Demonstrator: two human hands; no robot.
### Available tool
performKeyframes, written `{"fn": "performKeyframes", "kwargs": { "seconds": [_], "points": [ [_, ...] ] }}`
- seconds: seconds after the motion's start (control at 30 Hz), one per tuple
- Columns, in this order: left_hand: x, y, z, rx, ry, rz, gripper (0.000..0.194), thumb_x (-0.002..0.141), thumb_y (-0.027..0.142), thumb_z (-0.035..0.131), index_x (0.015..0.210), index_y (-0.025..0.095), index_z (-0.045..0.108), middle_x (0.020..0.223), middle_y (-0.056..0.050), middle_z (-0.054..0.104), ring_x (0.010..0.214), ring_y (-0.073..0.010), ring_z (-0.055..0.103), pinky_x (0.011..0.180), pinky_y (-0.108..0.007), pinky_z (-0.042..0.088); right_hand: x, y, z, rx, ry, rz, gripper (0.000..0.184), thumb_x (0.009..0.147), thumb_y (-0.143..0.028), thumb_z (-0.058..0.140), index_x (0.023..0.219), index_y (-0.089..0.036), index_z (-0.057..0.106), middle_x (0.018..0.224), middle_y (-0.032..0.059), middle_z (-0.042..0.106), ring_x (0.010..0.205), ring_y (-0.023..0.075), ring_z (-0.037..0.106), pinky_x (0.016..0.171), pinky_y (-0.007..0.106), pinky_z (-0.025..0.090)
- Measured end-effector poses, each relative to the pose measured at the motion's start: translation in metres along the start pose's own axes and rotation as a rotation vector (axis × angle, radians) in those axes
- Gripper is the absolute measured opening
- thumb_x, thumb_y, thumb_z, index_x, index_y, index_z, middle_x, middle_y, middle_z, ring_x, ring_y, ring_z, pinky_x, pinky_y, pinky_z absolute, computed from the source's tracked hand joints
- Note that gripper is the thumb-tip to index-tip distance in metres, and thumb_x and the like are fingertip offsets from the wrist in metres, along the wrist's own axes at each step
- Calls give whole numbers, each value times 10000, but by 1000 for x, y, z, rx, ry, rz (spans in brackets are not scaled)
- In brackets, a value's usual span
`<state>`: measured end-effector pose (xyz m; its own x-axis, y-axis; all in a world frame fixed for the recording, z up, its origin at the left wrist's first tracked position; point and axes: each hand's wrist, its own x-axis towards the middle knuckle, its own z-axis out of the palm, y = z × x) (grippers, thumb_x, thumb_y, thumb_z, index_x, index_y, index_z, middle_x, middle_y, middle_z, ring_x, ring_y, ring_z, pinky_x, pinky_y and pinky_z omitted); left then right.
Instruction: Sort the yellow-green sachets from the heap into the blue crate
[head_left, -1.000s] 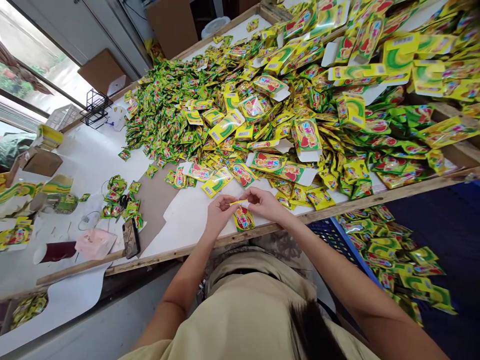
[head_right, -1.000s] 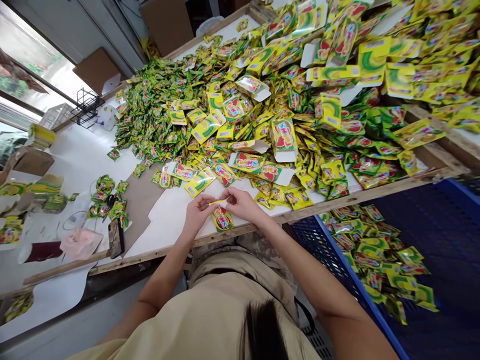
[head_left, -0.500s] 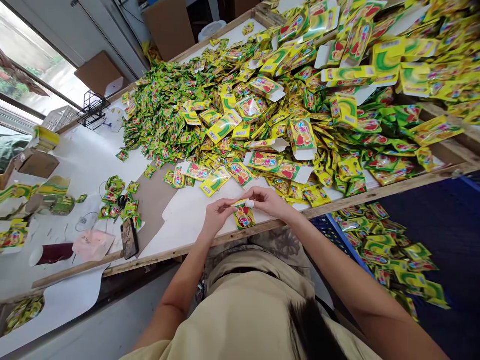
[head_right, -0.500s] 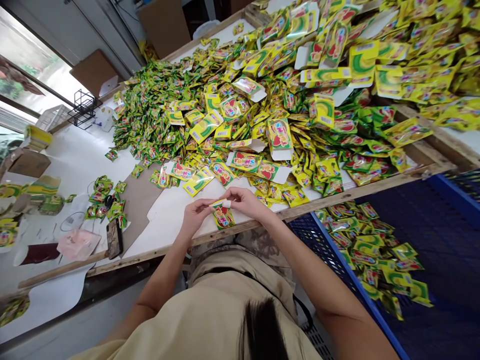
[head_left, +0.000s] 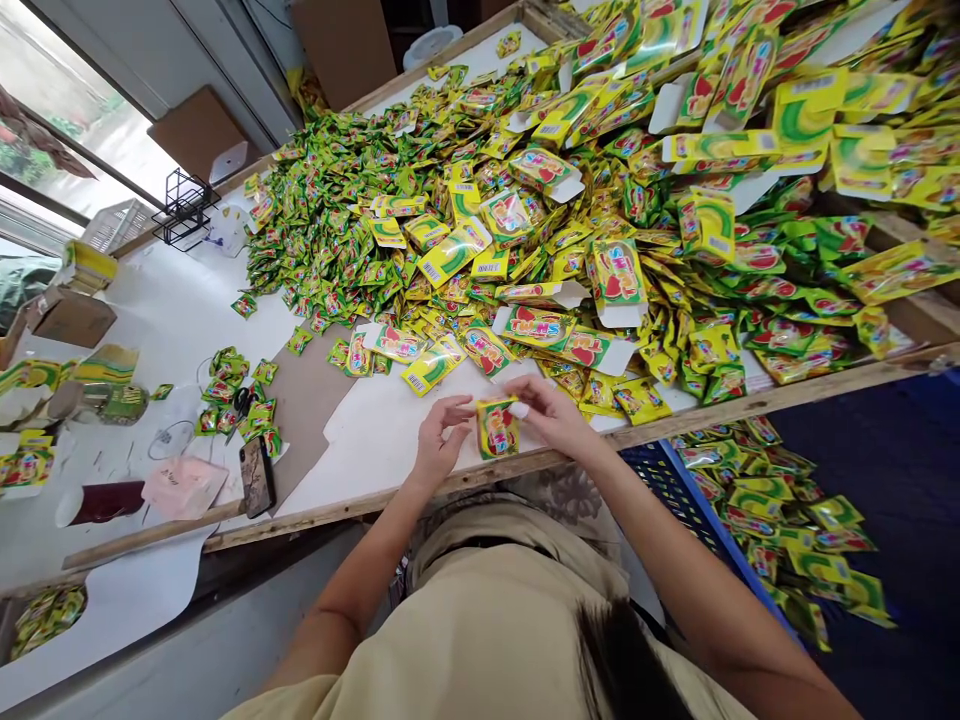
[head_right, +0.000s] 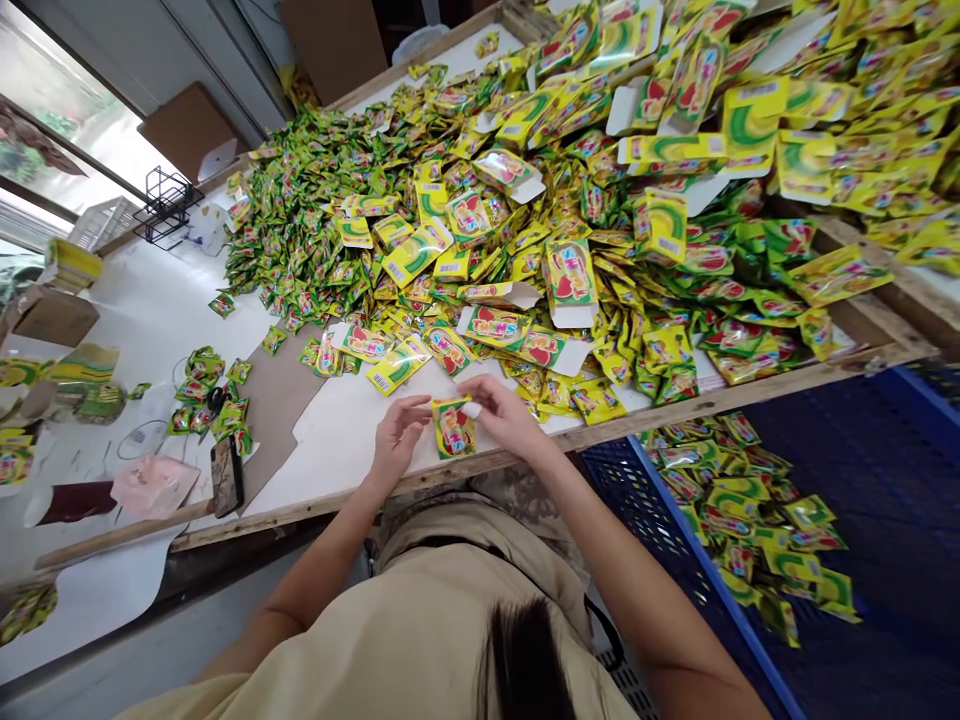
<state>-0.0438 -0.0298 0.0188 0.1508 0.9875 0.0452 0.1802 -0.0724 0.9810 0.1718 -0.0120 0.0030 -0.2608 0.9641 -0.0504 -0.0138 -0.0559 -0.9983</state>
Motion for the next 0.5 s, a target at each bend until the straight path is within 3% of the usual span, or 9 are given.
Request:
{"fn": "performKeyframes", "kwargs": {
  "seconds": [0.13,0.2,0.27,0.37,0.43,0.5],
  "points": [
    [11,-2,-2,113,174,-32,270,851,399,564,1023,198,619,1050,-91,649,922,-180,616,811,-311,489,-36,12,-36,142,290,75,631,754,-785,300,1155,-343,505,919,81,617,690,213,576,557,346,443],
    [20,-3,2,220,141,-37,225,849,375,565,961,192,635,985,-89,657,904,-185,606,787,-308,487,-52,15,-49,185,367,32,678,742,-815,235,1194,-372,478,884,81,620,630,204,559,525,348,431],
    [29,-3,12,319,53,-4,225,854,348,555,999,191,627,999,-95,645,921,-196,595,779,-316,493,-57,14,-55,167,377,-11,586,769,-751,370,1167,-344,509,883,73,637,663,202,584,594,360,473],
    [45,0,36,526,-42,137,313,838,314,576,1131,203,584,1153,-110,587,1101,-234,530,926,-389,458,-46,5,-52,-136,344,-37,346,799,-507,574,1032,-252,597,914,72,662,792,219,622,744,393,502],
    [55,2,52,697,-59,206,426,805,312,623,1215,222,546,1314,-124,489,1252,-276,422,1039,-462,366,-34,-3,-47,-493,320,-71,213,815,-355,578,965,-213,628,942,85,660,879,241,608,806,412,486],
    [63,4,63,830,-82,221,492,771,324,665,1241,241,542,1419,-128,385,1341,-319,311,1081,-506,300,-25,-8,-42,-863,304,-72,212,800,-232,555,989,-183,638,1018,121,640,977,285,564,840,438,459]
  ]
}}
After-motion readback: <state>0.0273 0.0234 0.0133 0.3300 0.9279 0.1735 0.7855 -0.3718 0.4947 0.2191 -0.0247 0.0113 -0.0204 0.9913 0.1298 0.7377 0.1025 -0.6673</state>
